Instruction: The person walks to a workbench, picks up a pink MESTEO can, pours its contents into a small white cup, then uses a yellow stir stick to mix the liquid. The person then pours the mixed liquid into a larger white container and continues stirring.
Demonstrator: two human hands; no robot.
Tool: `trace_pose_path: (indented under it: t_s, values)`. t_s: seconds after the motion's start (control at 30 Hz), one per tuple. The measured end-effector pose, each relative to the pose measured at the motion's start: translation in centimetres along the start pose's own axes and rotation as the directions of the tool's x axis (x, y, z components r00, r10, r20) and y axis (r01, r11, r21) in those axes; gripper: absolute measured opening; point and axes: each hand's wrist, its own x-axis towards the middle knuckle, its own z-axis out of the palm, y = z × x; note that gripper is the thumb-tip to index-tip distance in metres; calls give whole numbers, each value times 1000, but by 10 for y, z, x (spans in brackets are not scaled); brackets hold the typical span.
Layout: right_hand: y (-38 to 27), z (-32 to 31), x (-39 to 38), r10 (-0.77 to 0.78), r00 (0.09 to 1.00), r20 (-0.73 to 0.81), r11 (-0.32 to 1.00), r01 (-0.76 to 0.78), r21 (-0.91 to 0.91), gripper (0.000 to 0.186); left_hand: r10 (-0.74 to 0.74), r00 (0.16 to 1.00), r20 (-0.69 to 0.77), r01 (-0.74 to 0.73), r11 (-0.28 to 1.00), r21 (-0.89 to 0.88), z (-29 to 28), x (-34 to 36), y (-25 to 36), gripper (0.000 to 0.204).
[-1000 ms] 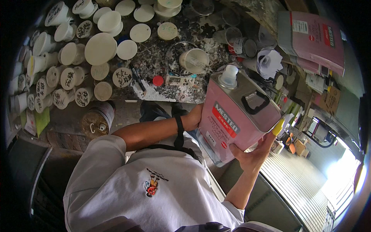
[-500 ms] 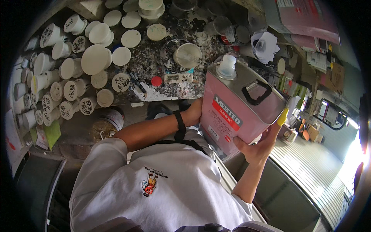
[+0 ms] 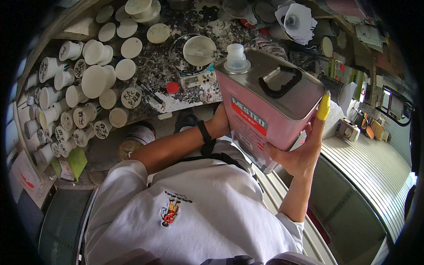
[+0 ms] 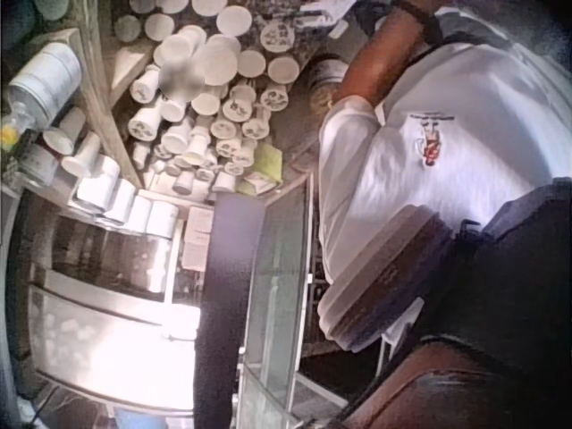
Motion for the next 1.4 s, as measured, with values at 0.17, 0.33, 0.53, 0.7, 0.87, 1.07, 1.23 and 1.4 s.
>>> trace_pose_path:
  t_s: [0.17,0.33,0.53,0.7,0.87,1.07,1.23,1.4]
  values:
    - [-4,1,11,-35,999,14,998,36,-60,130,-33,999,-18,30,992,-122,2,3,-5,49]
    - [-19,-1,24,30,996,90,994,-20,-104,126,-47,991,-124,17,971,-238,15,3,-9,47]
    - [-39,4,37,69,988,141,970,-33,-240,123,-61,995,-78,43,975,-216,20,4,-14,67]
    - [-43,9,41,38,989,146,965,1,-261,125,-90,993,-80,67,965,-255,12,9,-19,66]
    - [-34,8,39,-37,992,121,973,63,-223,131,8,1000,-8,-10,962,-272,8,12,-15,58]
    - [-18,5,31,-53,995,85,979,69,-190,130,51,994,-100,-61,993,-103,14,12,-1,56]
    - [-13,3,29,-55,994,92,981,71,-179,128,24,996,-89,-35,991,-129,15,13,3,56]
    - [-13,5,28,-48,996,82,984,61,-170,126,-20,989,-147,-2,988,-153,17,12,4,54]
